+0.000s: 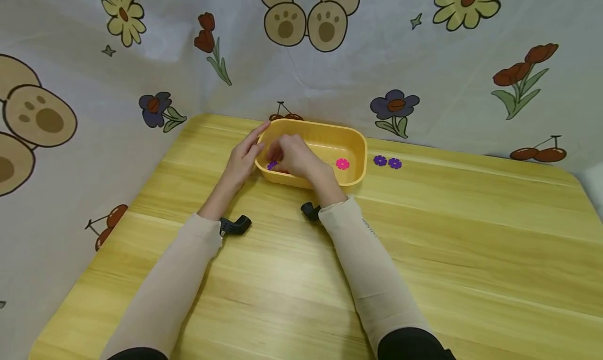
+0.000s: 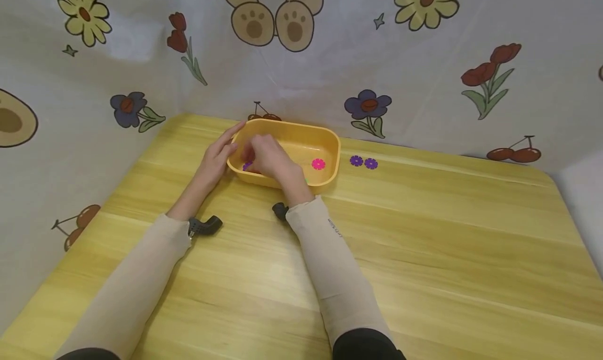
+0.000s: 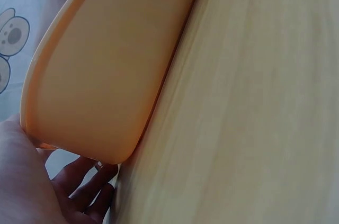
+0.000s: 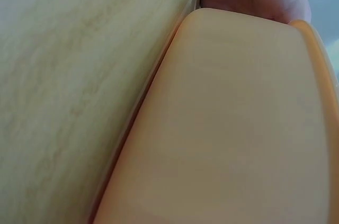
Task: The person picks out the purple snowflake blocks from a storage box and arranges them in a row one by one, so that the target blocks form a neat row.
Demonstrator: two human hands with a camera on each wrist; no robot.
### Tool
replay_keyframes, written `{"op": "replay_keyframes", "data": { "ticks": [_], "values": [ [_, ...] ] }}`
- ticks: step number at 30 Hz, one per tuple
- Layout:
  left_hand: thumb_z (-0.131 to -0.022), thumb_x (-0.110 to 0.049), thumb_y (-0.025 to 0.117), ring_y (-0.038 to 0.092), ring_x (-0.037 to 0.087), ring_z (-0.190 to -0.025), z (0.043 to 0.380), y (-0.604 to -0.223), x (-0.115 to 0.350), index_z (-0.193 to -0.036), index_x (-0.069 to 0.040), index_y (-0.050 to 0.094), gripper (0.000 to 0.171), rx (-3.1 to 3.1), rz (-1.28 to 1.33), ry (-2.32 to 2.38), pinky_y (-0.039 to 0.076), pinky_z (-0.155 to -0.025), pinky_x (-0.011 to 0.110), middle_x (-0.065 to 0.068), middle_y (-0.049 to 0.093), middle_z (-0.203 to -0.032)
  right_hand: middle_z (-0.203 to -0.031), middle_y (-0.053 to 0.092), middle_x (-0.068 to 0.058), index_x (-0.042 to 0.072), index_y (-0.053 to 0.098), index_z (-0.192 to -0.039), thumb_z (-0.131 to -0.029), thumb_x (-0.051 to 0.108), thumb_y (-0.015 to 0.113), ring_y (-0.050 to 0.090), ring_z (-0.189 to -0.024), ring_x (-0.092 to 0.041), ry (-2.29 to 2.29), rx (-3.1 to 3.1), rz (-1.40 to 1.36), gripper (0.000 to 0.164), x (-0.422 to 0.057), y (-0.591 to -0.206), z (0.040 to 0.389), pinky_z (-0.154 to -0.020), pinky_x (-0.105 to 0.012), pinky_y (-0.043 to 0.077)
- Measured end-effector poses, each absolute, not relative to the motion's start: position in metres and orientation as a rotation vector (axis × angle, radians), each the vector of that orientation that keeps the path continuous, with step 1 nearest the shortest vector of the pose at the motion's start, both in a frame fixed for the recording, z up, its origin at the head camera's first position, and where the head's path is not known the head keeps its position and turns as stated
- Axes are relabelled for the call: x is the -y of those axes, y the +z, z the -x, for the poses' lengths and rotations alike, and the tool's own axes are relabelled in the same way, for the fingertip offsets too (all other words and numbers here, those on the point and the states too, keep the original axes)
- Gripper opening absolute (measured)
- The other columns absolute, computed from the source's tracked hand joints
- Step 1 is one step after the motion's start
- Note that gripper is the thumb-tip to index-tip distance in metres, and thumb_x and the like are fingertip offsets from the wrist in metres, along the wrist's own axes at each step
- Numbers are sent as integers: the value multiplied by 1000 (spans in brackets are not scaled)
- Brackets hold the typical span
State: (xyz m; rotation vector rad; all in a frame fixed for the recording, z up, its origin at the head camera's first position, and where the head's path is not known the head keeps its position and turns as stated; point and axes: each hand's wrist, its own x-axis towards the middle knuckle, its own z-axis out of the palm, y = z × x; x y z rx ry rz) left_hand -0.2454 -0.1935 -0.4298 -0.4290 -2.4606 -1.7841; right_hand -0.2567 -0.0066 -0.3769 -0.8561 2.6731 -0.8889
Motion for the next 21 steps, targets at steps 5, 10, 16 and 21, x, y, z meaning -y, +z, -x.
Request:
{"op": "replay_keyframes", "data": {
  "ticks": [5,10,16,21],
  "values": [
    [-112,-19,47,49,15,-141,245,-429,193,-159,-33,49,49,2463,420,-1792,40,-111,30,-10,43,-167,-99,80,-7,6,81,-101,-87,6,85,70,-93,-21,-895,-2676,857,15,5,-378,257,-88,-32,60],
    [-112,-17,46,50,20,-139,244,-429,192,-161,-30,47,50,2459,426,-1817,41,-104,28,-6,40,-169,-101,80,-6,7,81,-105,-88,11,86,70,-92,-19,-882,-2674,864,19,2,-378,256,-89,-32,60],
    [-112,-18,46,54,19,-127,242,-428,192,-160,-31,47,50,2467,414,-1812,45,-95,22,-9,41,-168,-105,79,-5,8,80,-111,-89,12,86,68,-95,-19,-841,-2645,857,23,1,-378,256,-93,-33,59],
    [-112,-21,46,54,1,-132,243,-429,194,-160,-34,47,50,2483,408,-1770,47,-102,14,-11,42,-167,-102,79,-5,8,80,-107,-89,9,85,69,-93,-19,-840,-2660,863,18,2,-377,256,-90,-32,60]
  ]
}}
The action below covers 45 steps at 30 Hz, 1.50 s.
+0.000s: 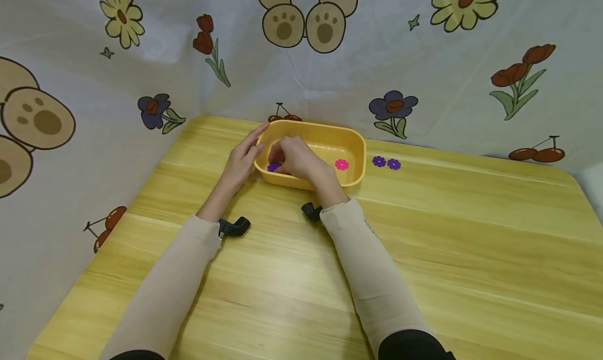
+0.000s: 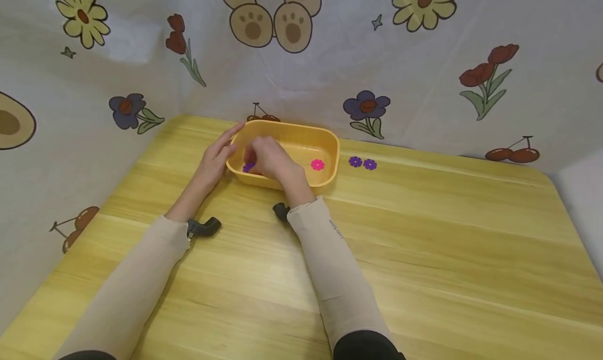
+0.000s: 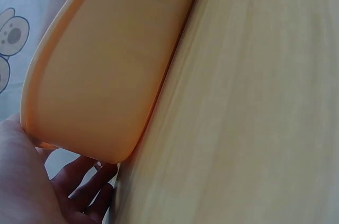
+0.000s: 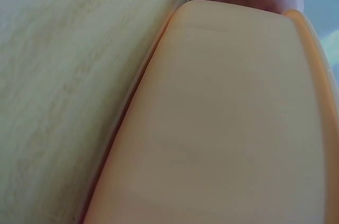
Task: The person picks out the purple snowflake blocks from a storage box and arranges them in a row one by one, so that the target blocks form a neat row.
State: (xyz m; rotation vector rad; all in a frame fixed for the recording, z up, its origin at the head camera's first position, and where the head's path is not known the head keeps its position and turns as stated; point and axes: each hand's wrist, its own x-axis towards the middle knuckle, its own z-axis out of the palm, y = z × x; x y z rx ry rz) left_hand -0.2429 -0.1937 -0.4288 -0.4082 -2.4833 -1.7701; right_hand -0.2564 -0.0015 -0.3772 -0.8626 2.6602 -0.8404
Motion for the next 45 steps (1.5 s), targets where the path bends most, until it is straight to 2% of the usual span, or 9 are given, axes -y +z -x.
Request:
{"op": "replay_keyframes", "data": {
  "ticks": [2,5,6,9,10,13,18,27,45],
  "values": [
    [-112,-22,46,52,-2,-134,243,-429,193,-160,-36,47,50,2486,410,-1775,47,-105,16,-12,42,-167,-102,78,-5,8,80,-107,-89,9,85,69,-93,-18,-836,-2672,861,19,0,-377,256,-90,-32,60],
    [-113,-21,45,51,5,-141,243,-431,192,-161,-34,46,50,2477,421,-1802,48,-114,27,-10,40,-168,-103,78,-6,7,80,-108,-89,11,85,70,-93,-18,-836,-2688,852,20,-2,-376,254,-90,-32,60],
    [-113,-20,45,37,5,-152,243,-431,191,-161,-34,46,50,2468,427,-1817,40,-123,31,-10,39,-169,-103,78,-6,6,80,-108,-89,12,85,70,-93,-19,-840,-2694,847,21,-3,-375,254,-90,-32,60],
    [-113,-18,44,35,16,-157,244,-432,190,-162,-29,44,51,2469,433,-1839,38,-125,39,-6,37,-171,-102,78,-6,6,79,-108,-89,13,86,70,-93,-19,-863,-2726,826,21,-7,-373,252,-90,-32,60],
    [-113,-18,44,41,20,-154,243,-432,190,-163,-27,44,51,2472,425,-1845,42,-122,40,-5,36,-171,-101,78,-6,6,79,-108,-89,13,85,70,-93,-19,-872,-2736,821,21,-8,-373,251,-90,-33,60],
    [-113,-16,43,41,23,-153,242,-429,189,-164,-23,42,52,2489,406,-1851,43,-120,37,-2,35,-172,-101,77,-7,6,78,-108,-89,13,85,70,-94,-20,-899,-2763,808,22,-14,-370,249,-91,-33,59],
    [-112,-11,43,34,23,-158,232,-412,186,-163,-16,42,52,2513,397,-1852,37,-126,40,4,35,-172,-101,77,-6,6,77,-105,-88,13,86,70,-93,-19,-943,-2784,817,21,-27,-365,244,-90,-33,60],
    [-111,-13,44,29,22,-160,224,-397,182,-163,-19,43,52,2534,350,-1817,27,-131,40,1,35,-172,-109,75,-12,2,77,-110,-88,9,84,70,-104,-30,-1011,-2825,827,24,-62,-355,236,-94,-39,58],
    [-111,-11,43,30,24,-160,220,-394,181,-163,-17,43,52,2545,353,-1787,29,-130,42,4,35,-172,-111,71,-13,1,76,-112,-91,9,80,69,-101,-32,-1137,-3016,838,23,-130,-349,226,-95,-44,60]
  ]
}}
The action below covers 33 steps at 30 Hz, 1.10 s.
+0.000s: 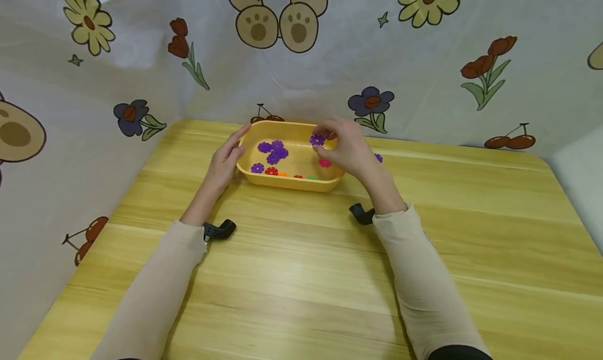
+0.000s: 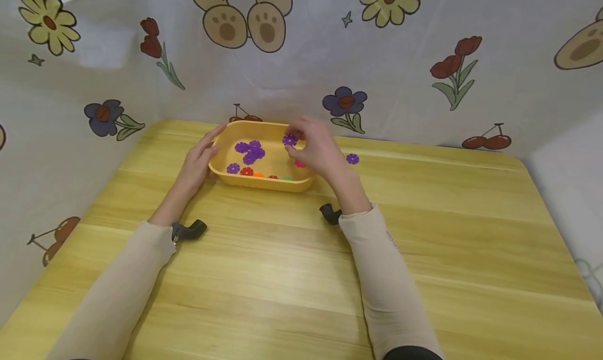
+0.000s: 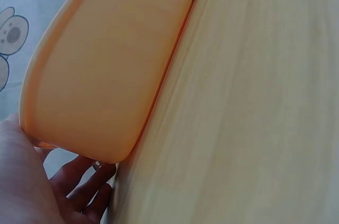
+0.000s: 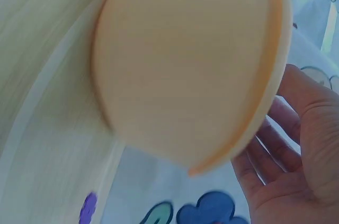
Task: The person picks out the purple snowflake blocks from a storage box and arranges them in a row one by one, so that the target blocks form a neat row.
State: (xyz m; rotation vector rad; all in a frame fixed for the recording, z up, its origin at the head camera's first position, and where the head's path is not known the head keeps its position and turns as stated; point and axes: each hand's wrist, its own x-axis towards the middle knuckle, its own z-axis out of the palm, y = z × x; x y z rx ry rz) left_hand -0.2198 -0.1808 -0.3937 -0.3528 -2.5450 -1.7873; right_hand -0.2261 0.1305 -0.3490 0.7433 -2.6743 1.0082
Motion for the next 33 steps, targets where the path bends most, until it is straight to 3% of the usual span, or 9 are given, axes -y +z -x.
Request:
{"op": "replay_keyframes", "data": {
  "ticks": [8,14,33],
  "values": [
    [-112,-13,41,28,24,-160,221,-397,181,-164,-19,41,52,2535,351,-1819,28,-130,42,2,34,-172,-106,71,-12,2,77,-110,-89,8,83,70,-96,-31,984,2601,-680,23,-167,-354,223,-91,-46,63],
    [-112,-11,42,29,22,-160,220,-396,180,-163,-17,43,52,2539,353,-1817,29,-130,41,2,35,-172,-108,69,-16,-1,75,-113,-90,6,81,68,-99,-35,999,2630,-592,24,-199,-359,220,-94,-53,61],
    [-111,-12,42,29,22,-160,220,-395,180,-163,-17,42,52,2554,355,-1773,28,-131,44,2,35,-172,-116,72,-26,-5,74,-114,-89,5,81,66,-110,-42,1003,2951,-293,28,-271,-362,219,-102,-59,55]
  ]
}}
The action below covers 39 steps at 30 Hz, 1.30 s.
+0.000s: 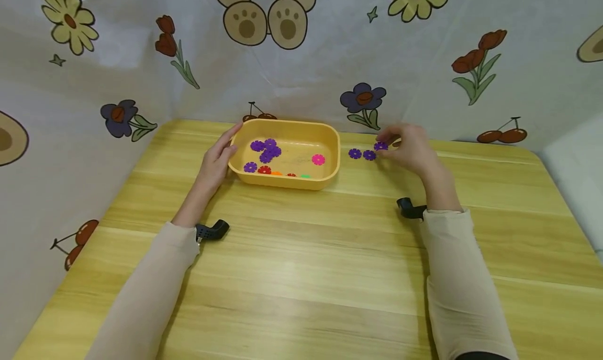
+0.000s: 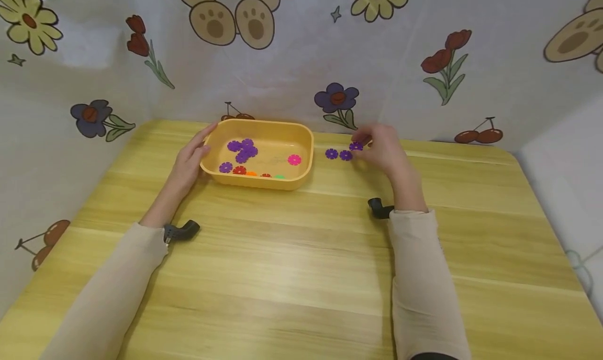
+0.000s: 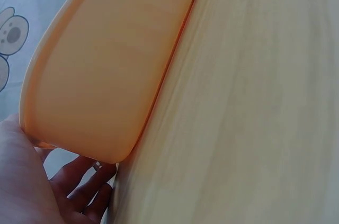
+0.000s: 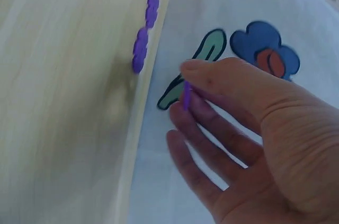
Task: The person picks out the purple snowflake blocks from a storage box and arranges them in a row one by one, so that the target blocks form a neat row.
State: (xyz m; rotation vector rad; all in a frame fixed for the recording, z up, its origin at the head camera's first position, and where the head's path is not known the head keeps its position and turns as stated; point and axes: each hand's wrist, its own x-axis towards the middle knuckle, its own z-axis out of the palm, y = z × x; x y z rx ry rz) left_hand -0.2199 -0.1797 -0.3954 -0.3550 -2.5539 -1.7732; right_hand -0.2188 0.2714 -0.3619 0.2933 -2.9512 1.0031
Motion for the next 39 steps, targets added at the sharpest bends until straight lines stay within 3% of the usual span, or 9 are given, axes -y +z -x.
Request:
{"op": "replay_keyframes", "data": {
  "ticks": [15,22,39],
  "values": [
    [-112,-13,41,28,21,-160,220,-396,180,-164,-19,41,53,2566,339,-1768,28,-131,44,0,34,-172,-112,74,-23,-1,76,-114,-87,7,82,67,-107,-38,903,3113,-227,28,-282,-374,222,-96,-49,50],
    [-112,-12,41,29,21,-160,221,-396,180,-164,-18,41,53,2552,359,-1781,29,-130,43,1,34,-172,-121,70,-28,-3,74,-119,-92,8,77,64,-116,-44,954,3038,-172,29,-281,-368,218,-100,-57,53],
    [-111,-10,42,29,22,-160,221,-397,182,-163,-16,42,52,2515,361,-1839,27,-131,41,1,35,-172,-117,74,-22,0,75,-116,-97,12,74,68,-112,-40,940,2803,-313,23,-225,-346,223,-100,-54,59]
  ]
}}
